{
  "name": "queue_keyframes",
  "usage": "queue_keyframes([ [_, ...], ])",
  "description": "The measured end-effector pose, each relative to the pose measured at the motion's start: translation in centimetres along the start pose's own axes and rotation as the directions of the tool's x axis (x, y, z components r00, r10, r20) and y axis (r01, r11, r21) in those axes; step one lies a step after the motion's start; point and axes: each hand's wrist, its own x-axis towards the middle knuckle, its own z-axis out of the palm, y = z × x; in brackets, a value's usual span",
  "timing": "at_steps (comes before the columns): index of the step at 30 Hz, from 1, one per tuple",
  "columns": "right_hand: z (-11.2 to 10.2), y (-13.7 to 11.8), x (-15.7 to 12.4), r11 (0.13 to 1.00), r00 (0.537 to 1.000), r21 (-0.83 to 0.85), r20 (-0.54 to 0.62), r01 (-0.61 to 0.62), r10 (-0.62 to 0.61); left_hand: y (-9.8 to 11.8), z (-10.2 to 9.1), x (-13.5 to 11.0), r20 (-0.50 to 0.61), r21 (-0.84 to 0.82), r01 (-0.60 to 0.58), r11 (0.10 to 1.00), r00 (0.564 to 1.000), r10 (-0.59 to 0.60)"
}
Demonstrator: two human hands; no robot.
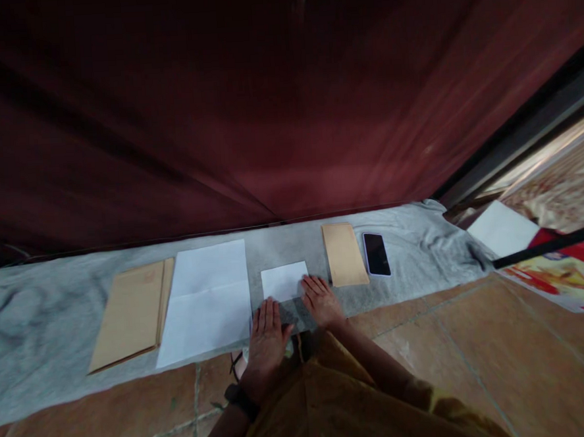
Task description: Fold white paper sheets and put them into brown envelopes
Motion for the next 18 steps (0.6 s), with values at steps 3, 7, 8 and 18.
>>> queue_keyframes([
  [3,0.4,0.2,1.5,0.999,0.999,-0.017,0.001,-0.036,0.036,0.1,-0.2,0.2,0.023,0.016,0.0,1.0,1.0,0.0],
  [7,0.8,0.6,2.6,0.998,0.998,-0.028,0.003,-0.056,0.056,0.6,-1.1,0.4,0.042,0.042,0.021,0.999,0.999,-0.022],
  [8,0.9,0.7,2.8,0.998,0.998,-0.026,0.0,-0.058,0.058,0.8,-1.5,0.6,0.056,0.045,0.02,0.999,0.998,-0.023],
  [18,1.3,0.2,3.3,0.996,0.996,-0.033,-0.004,-0.086,0.085,3.3,-2.5,5.0,0.101,-0.052,-0.151,0.987,0.983,0.155],
])
